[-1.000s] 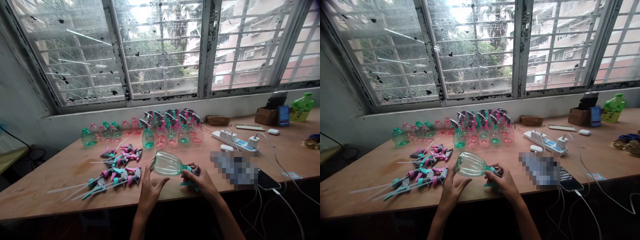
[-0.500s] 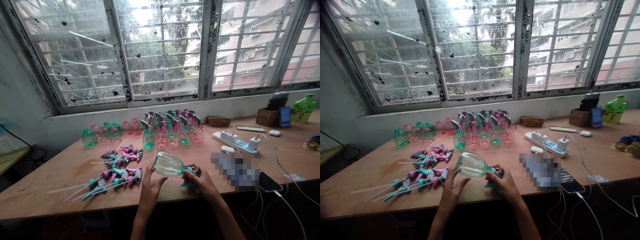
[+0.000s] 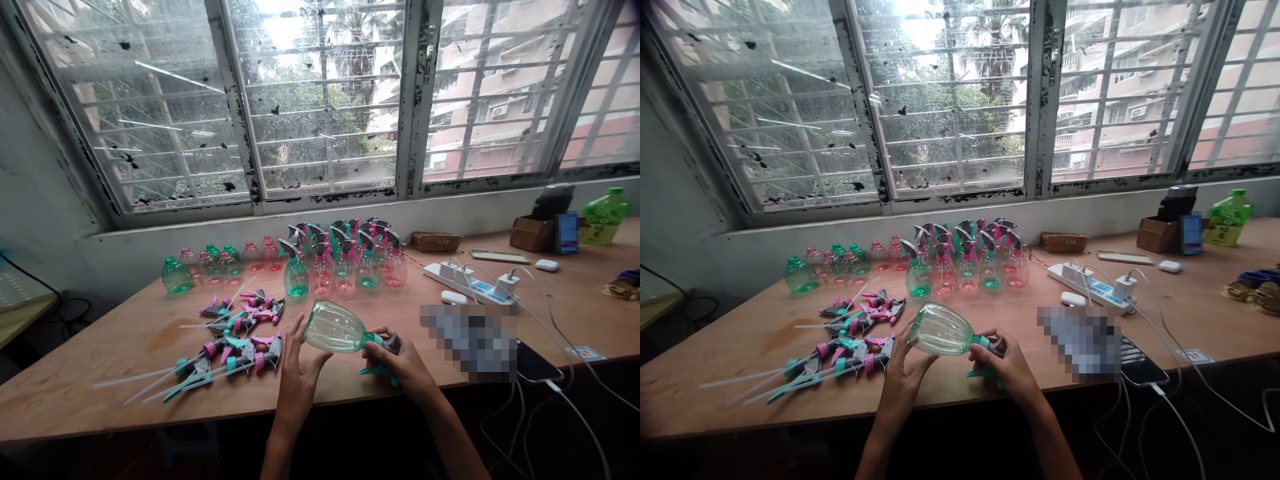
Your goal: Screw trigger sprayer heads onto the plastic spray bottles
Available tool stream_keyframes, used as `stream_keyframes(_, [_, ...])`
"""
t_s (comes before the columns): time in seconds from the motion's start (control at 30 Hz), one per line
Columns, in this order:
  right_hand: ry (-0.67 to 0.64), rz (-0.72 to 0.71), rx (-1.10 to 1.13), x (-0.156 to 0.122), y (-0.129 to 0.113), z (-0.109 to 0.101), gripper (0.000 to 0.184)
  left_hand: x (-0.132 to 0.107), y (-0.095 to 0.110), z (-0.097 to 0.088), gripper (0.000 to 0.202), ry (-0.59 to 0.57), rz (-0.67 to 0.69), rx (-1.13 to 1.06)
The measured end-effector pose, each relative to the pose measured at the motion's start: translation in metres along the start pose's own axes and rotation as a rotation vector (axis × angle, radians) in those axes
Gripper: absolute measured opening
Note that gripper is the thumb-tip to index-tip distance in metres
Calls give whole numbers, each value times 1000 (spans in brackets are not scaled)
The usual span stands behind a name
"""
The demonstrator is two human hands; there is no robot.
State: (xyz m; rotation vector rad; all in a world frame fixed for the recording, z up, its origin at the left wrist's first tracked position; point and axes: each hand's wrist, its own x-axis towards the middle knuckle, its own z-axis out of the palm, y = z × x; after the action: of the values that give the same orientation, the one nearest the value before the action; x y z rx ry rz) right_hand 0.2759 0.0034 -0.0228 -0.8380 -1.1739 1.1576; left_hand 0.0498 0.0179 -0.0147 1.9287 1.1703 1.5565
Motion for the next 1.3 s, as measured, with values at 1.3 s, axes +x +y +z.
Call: stream_keyframes(1.3, [20,6,-57,-2,-4,5,47,0,10,-1,64,-38,-145,-22])
